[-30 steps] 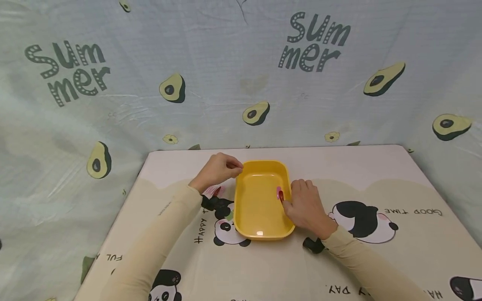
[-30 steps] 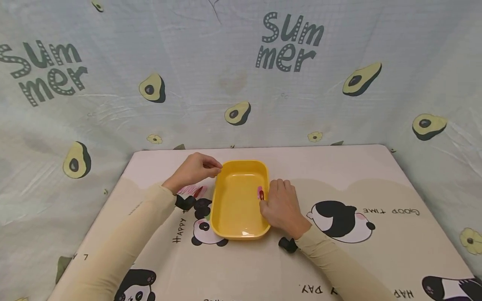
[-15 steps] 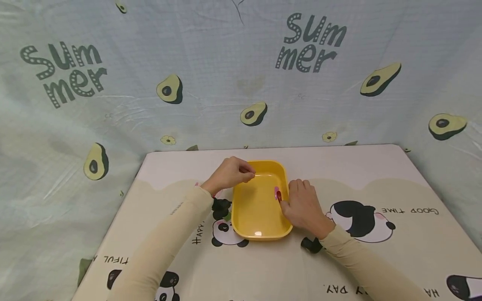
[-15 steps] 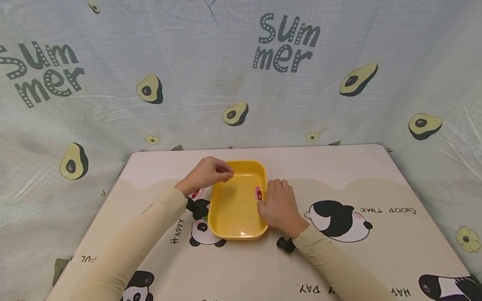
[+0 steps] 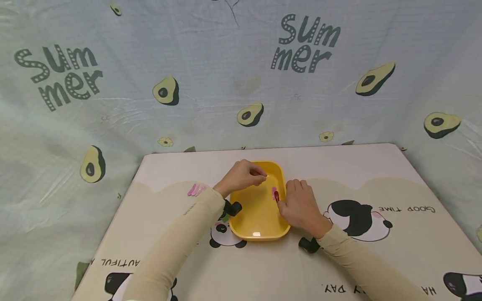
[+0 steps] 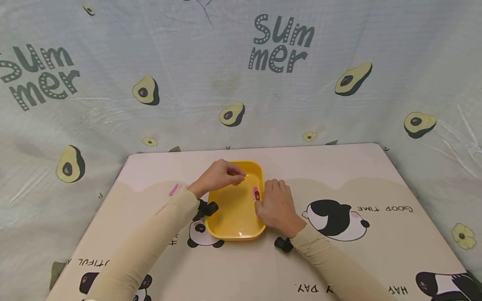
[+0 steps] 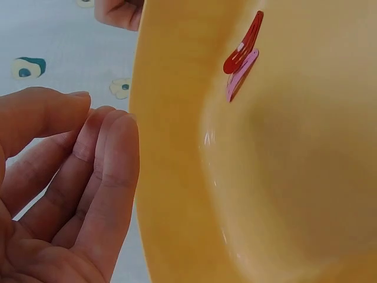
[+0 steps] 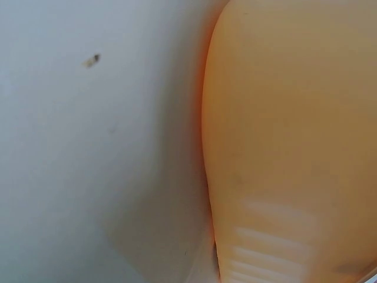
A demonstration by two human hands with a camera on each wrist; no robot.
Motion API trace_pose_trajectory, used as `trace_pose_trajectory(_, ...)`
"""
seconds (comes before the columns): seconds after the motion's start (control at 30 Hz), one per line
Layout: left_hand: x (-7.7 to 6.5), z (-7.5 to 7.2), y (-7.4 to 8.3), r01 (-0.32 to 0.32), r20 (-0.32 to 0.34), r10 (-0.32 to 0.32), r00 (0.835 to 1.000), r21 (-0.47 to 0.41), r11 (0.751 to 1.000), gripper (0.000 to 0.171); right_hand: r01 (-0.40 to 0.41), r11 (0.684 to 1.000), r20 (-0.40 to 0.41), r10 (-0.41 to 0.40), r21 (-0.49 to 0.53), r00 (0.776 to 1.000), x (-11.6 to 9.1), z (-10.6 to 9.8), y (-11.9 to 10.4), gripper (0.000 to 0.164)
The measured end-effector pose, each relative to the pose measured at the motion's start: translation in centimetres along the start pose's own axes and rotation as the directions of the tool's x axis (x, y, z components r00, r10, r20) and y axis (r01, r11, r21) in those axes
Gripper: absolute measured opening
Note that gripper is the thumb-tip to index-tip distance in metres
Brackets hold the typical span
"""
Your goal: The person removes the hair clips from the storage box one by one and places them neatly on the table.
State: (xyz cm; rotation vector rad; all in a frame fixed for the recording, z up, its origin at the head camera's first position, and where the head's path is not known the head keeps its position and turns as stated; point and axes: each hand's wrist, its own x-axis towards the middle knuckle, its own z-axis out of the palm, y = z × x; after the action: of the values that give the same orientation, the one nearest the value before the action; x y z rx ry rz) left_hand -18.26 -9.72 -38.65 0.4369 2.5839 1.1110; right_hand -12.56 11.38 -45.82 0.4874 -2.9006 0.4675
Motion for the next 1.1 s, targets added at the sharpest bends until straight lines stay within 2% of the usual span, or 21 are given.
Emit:
trace_pose_trajectory(0.23,0.8,1.1,-0.5,-0.009,-0.002,0.009,1.0,-0.003,1.0,0.021,0.035,0.999,-0.029,-0.035,0.005,0.999,0.0,0.1,0.0,0.029)
trace_pose_trajectory(0.5,1.3,1.9,-0.5,0.063,0.017,-0.062,0.998,-0.044,0.997,0.019,0.033,0.999,-0.027,-0.033,0.005,0.999,0.0,0.1,0.0,0.029)
trace_pose_trajectory(0.9,2.0,3.3,-0.8,0.069,0.06,-0.065,0.996,-0.07,0.995,0.023,0.056,0.998,-0.067,-0.056,0.009,0.996,0.0,0.3,0.1,0.025)
trace_pose_trajectory(1.1,2.5,4.1,-1.1,0.086,0.087,-0.08,0.993,-0.075,0.993,0.024,0.051,0.999,-0.063,-0.05,0.004,0.997,0.0,0.2,0.2,0.026)
